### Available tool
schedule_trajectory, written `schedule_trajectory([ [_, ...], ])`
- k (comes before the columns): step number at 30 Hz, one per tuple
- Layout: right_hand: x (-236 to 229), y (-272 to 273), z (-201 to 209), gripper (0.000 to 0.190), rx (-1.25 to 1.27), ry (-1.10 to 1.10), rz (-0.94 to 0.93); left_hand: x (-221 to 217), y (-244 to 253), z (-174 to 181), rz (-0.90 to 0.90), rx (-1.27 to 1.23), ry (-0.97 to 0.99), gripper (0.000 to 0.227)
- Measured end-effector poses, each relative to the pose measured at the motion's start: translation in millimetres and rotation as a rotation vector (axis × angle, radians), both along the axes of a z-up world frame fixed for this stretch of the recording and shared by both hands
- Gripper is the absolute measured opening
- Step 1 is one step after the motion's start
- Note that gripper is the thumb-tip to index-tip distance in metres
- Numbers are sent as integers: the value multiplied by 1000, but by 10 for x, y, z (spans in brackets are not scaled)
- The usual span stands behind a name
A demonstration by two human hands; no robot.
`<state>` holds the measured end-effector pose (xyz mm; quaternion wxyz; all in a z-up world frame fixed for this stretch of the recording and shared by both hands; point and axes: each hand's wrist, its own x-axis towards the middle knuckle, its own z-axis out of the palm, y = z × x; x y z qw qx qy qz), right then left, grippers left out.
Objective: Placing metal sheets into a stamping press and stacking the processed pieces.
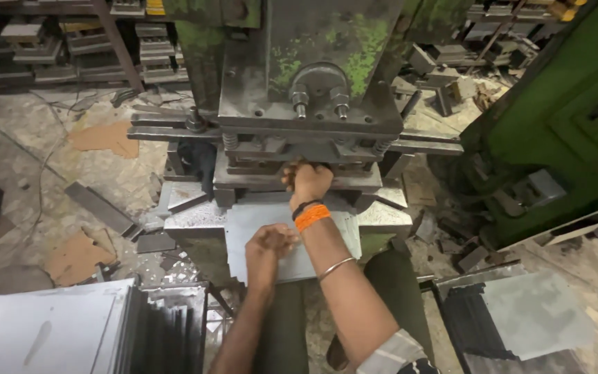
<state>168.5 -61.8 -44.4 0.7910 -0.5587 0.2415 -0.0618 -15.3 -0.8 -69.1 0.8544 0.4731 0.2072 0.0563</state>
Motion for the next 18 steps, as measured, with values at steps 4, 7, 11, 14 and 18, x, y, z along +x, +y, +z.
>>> schedule_trajectory([
  [4,-128,-30,145,17,-154,44,22,-57,5,-11,-77,97,-44,21],
  [7,-381,-117,255,26,-181,-19,129,-80,24,90,-97,112,-12,20],
  [11,-683,-105,474,20,-155,-84,130,-80,-3,83,-96,88,-42,18],
  [14,-755,-60,522,21,-181,-148,91,-68,14,53,-87,117,-47,19],
  [18,-788,-37,544,20,-187,-156,39,-53,9,-20,-81,133,-52,19],
])
